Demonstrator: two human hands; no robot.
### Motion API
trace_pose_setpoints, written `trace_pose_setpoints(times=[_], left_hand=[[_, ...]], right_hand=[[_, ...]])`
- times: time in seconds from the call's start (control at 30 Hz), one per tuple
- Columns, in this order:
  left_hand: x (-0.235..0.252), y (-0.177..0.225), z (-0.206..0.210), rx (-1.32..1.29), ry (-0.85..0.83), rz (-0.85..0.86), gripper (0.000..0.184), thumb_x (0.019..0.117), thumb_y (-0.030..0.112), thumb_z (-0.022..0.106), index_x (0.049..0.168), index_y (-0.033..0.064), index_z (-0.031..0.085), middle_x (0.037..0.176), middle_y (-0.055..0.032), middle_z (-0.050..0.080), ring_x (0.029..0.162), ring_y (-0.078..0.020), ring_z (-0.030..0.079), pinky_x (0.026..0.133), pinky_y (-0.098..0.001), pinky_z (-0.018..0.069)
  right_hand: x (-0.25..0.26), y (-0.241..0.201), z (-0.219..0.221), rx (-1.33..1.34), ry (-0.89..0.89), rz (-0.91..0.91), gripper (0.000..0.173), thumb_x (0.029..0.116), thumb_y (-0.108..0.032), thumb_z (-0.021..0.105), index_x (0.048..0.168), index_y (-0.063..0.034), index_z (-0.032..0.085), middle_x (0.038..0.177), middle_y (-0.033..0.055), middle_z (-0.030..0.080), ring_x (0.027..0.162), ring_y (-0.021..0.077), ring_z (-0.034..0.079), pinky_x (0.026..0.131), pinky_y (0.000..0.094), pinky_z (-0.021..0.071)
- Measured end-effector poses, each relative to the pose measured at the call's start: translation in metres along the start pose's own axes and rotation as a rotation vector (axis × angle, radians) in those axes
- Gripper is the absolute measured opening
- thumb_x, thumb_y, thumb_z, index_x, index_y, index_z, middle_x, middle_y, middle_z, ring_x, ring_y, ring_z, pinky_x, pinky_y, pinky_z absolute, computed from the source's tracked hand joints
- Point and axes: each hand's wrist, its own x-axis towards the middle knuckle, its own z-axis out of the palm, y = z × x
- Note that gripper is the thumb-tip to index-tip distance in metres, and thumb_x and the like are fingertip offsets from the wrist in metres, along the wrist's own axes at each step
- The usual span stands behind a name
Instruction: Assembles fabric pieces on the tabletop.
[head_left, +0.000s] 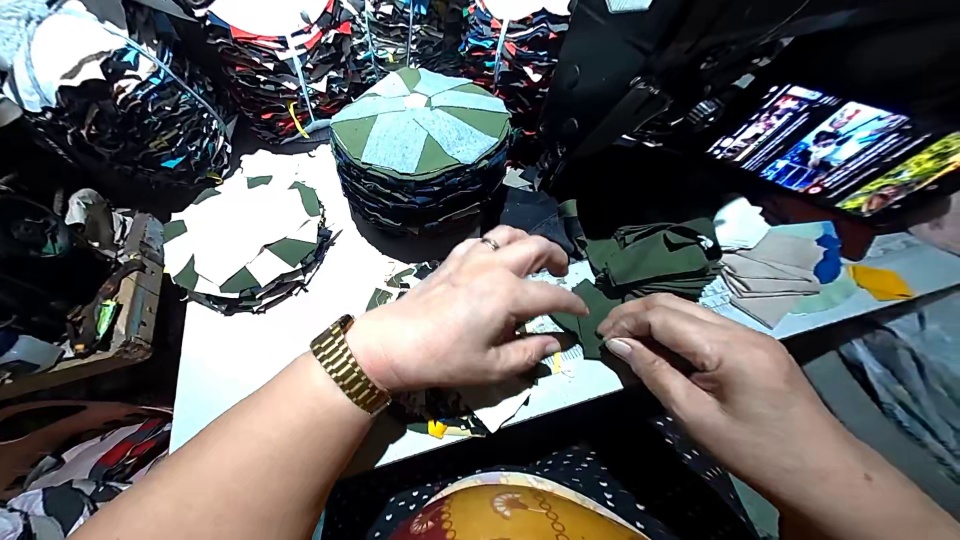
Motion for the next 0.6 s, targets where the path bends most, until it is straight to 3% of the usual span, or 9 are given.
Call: trace_pose_setpoints(times=[0.13,0.2,0.33,0.5,0.6], left_hand=[[-0.001,0.004,0.015,0.148,-0.126,-0.017,0.028,0.0985,0.03,0.064,0.122,0.0202,0.076,0.141,-0.0113,0.059,0.142,-0.0351,0.043,0.12,-0.0637,0.025],[-0.001,0.004,0.015,0.16,-0.145,-0.03,0.028,0.0995,0.028,0.062,0.122,0.0206,0.075,0.142,-0.0119,0.058,0.144,-0.0358,0.041,0.121,-0.0658,0.0219],[-0.002,0.003,0.014,0.155,-0.149,-0.052,0.029,0.1,0.029,0.061,0.123,0.0203,0.074,0.144,-0.014,0.056,0.145,-0.0375,0.039,0.121,-0.0662,0.0217],[-0.003,0.004,0.016,0.151,-0.145,-0.066,0.03,0.1012,0.031,0.059,0.125,0.0213,0.073,0.148,-0.0151,0.053,0.147,-0.0382,0.037,0.121,-0.0665,0.0209],[-0.002,0.004,0.017,0.101,-0.085,-0.05,0.033,0.1016,0.035,0.058,0.125,0.0173,0.073,0.148,-0.0144,0.054,0.146,-0.0373,0.038,0.121,-0.0638,0.0239]], right_hand=[[0.0,-0.001,0.001,-0.037,-0.015,-0.011,0.016,0.0943,-0.026,0.058,0.095,-0.0145,0.07,0.102,-0.0038,0.066,0.09,0.0036,0.064,0.075,0.0203,0.0566],[-0.001,-0.002,0.002,-0.103,-0.041,-0.044,0.023,0.092,-0.031,0.061,0.1,-0.0121,0.073,0.106,0.0,0.066,0.095,0.0096,0.065,0.079,0.0262,0.0572],[0.001,-0.002,0.007,-0.157,-0.011,-0.105,0.02,0.0935,-0.017,0.055,0.088,-0.0093,0.073,0.1,0.0034,0.065,0.091,0.0138,0.064,0.075,0.0281,0.056],[0.006,-0.001,-0.008,0.142,0.111,0.083,0.015,0.0977,-0.018,0.055,0.101,-0.0106,0.068,0.106,-0.0021,0.067,0.095,0.0052,0.066,0.081,0.0225,0.0579],[0.008,-0.005,-0.015,0.506,0.214,0.254,0.01,0.0978,-0.012,0.06,0.105,-0.0145,0.066,0.095,-0.0049,0.069,0.081,0.0042,0.068,0.074,0.0206,0.06]])
